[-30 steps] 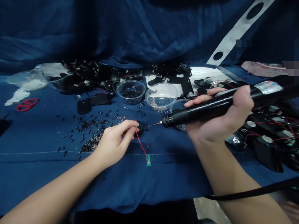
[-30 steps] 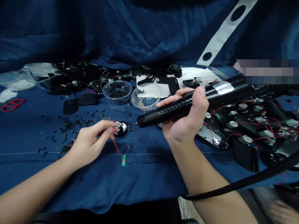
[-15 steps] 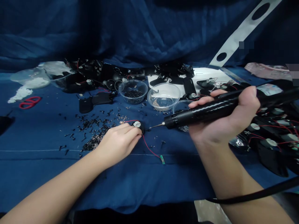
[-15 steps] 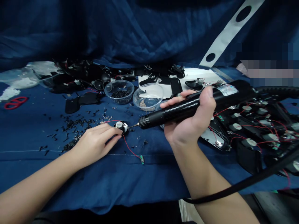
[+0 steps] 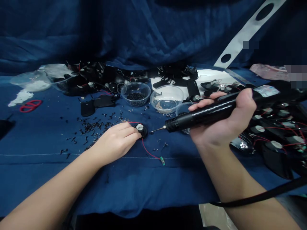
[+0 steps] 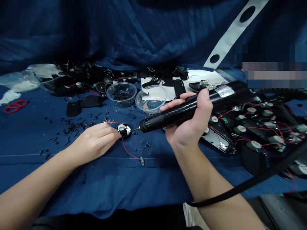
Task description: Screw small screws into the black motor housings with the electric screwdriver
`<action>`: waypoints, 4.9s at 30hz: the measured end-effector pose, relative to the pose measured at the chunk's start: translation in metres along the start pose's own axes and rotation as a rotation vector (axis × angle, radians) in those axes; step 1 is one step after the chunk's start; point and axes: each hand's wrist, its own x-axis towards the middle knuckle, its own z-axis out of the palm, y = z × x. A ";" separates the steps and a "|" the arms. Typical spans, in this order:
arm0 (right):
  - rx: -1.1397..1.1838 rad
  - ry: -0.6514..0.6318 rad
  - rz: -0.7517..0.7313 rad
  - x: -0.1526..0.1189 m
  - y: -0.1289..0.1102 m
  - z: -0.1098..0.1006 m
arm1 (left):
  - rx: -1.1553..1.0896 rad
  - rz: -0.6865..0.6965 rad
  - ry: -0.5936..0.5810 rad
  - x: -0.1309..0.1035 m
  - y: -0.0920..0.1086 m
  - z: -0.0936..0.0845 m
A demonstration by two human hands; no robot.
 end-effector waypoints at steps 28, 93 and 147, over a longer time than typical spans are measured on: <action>0.021 -0.006 -0.031 -0.007 0.005 0.004 | 0.129 0.070 0.044 0.004 0.000 0.007; -0.231 -0.149 -0.214 -0.042 0.031 0.017 | -0.364 -0.277 0.156 0.003 -0.007 0.031; 0.029 -1.345 0.403 -0.001 0.040 0.069 | -0.260 -0.213 0.126 0.002 -0.004 0.020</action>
